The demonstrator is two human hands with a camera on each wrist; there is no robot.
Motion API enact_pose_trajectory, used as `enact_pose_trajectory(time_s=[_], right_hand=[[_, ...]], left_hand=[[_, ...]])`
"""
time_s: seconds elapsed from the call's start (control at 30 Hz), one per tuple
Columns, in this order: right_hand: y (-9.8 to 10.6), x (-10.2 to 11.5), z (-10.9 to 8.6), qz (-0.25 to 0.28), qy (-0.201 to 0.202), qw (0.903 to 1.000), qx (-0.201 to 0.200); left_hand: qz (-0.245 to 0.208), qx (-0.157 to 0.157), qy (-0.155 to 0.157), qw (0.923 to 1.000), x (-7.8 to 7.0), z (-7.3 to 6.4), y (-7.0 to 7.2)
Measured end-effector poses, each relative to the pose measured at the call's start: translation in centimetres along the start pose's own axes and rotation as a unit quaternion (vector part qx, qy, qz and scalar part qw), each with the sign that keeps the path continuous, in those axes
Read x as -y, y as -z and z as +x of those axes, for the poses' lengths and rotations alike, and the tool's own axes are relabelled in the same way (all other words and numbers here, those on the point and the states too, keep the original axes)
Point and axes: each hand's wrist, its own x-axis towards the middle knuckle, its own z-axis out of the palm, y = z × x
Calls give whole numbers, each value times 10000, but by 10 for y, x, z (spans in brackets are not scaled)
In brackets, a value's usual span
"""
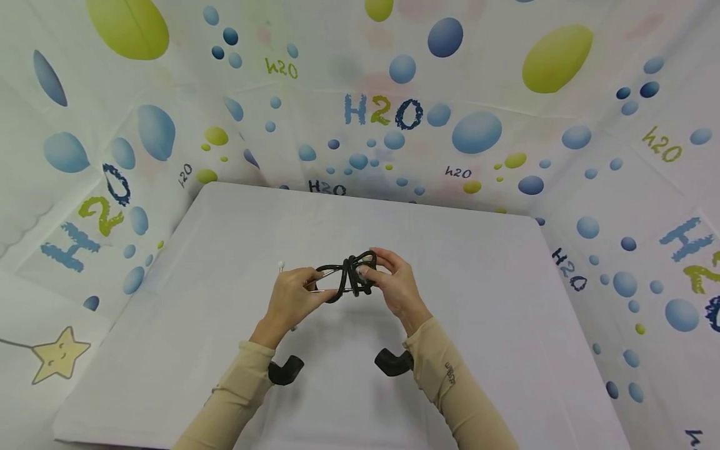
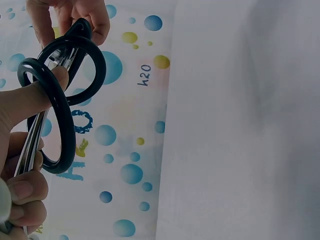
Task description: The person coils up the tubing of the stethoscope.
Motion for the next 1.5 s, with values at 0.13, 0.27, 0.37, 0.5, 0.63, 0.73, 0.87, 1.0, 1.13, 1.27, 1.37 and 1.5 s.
enact_pose_trajectory(time_s=[0.13,0.27,0.37,0.5,0.63,0.73,0.87,1.0,1.13,1.27,1.37,1.5], right_hand=[[0,-3,1,47,164,9999,19],[0,-10,3,-272,647,9974,-179],[1,-15,3,-643,983,9925,-328],[3,-16,2,-908,1037,9904,-115],[4,-12,2,-526,749,9958,78],[2,-11,2,-221,615,9979,-14],[1,-10,3,-295,696,9971,2],[2,-10,3,-250,700,9971,143],[3,-11,2,-8,677,9975,214],[3,-12,1,300,539,9978,259],[3,-11,1,414,404,9980,252],[4,-9,1,337,372,9986,147]], left_hand=[[-1,170,89,9998,-1,2,3],[-66,270,260,9993,-2,5,6],[-108,328,403,9986,-2,5,7],[-60,422,516,9978,-2,5,6],[17,528,592,9968,-4,6,6],[44,621,644,9960,-6,5,5],[136,634,661,9957,-7,4,3],[226,632,661,9956,-7,3,3],[226,690,684,9950,-7,3,3],[196,778,734,9941,-8,2,3],[174,760,783,9939,-8,1,3],[158,636,767,9949,-8,1,3]])
